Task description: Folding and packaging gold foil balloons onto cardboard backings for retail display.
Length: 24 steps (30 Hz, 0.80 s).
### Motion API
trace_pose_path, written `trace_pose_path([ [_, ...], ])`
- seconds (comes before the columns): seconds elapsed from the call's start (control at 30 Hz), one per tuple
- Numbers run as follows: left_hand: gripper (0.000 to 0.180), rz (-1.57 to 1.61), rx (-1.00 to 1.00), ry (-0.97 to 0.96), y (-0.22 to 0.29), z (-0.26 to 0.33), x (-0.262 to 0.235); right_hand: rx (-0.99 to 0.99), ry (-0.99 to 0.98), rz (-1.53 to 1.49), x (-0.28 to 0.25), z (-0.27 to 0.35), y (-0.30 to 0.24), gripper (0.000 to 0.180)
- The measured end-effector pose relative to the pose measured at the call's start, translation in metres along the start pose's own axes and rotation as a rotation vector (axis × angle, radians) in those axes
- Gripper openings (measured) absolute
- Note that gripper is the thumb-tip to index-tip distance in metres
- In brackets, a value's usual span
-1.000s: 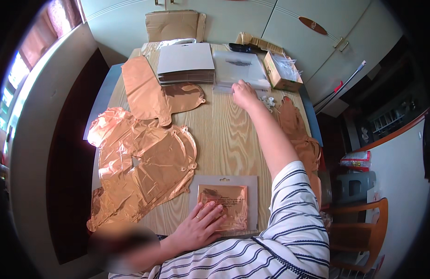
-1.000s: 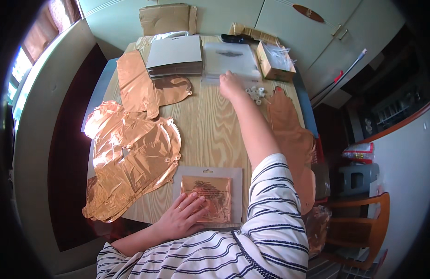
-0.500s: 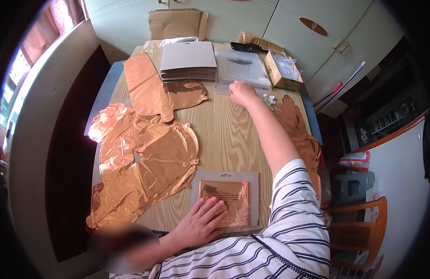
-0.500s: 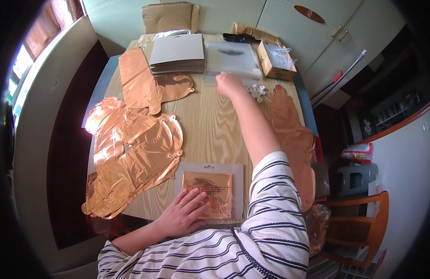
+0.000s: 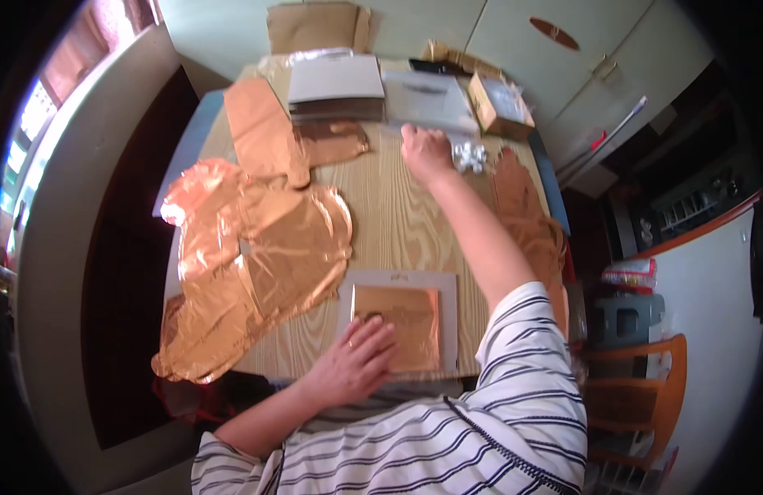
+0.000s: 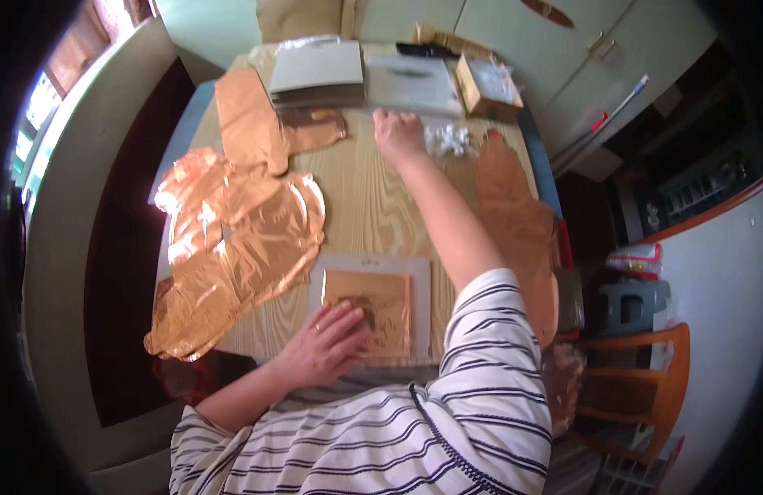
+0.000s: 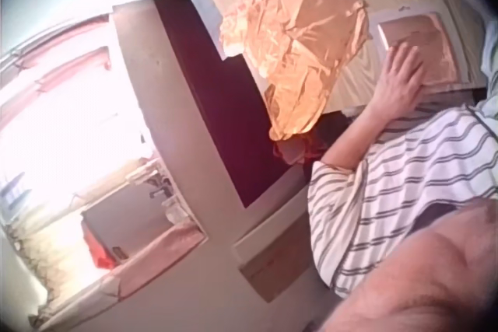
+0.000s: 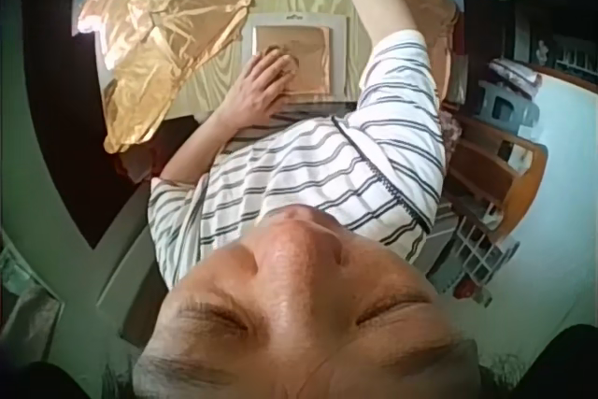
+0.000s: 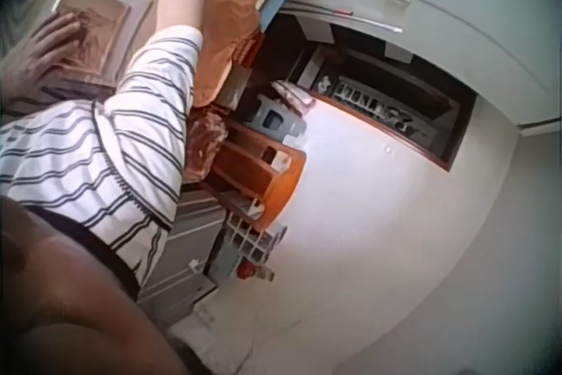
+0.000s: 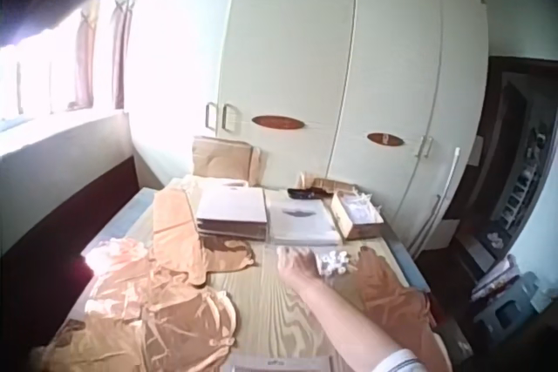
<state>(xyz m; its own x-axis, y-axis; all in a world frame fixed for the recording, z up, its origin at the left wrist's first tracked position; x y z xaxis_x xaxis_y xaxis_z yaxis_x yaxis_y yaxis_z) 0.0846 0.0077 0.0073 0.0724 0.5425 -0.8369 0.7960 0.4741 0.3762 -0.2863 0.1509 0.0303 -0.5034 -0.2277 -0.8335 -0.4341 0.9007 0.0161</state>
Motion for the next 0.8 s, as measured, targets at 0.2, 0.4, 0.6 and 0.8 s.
trace_pose_path([
  [0.2, 0.041, -0.090, 0.055, 0.063, 0.007, 0.007, 0.004, 0.064, -0.327, -0.681, -0.168, 0.138, -0.027, 0.006],
  [0.4, 0.028, -0.076, 0.086, 0.091, 0.013, 0.001, -0.005, 0.244, -0.469, -0.717, -0.260, 0.292, -0.054, 0.011],
  [0.6, 0.021, -0.008, 0.022, 0.263, 0.019, -0.004, -0.002, 0.113, -0.149, -0.482, -0.254, 0.344, -0.106, 0.016],
  [0.8, 0.020, -0.013, 0.042, 0.283, 0.022, -0.001, 0.005, 0.355, -0.012, -0.272, -0.223, 0.353, -0.100, 0.014],
])
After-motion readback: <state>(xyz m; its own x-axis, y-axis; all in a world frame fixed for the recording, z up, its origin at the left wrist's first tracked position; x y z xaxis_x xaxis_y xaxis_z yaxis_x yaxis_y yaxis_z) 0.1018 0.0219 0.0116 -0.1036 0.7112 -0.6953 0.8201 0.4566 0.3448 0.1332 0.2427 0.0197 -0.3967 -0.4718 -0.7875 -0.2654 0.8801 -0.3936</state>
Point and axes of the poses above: each hand's wrist, its own z-axis away from the middle knuckle, its own x-axis out of the palm, y = z × x, the point moved 3 cm from there along -z, towards the middle knuckle, and after that the axes turned 10 degrees about x, right-handed, at the moved point
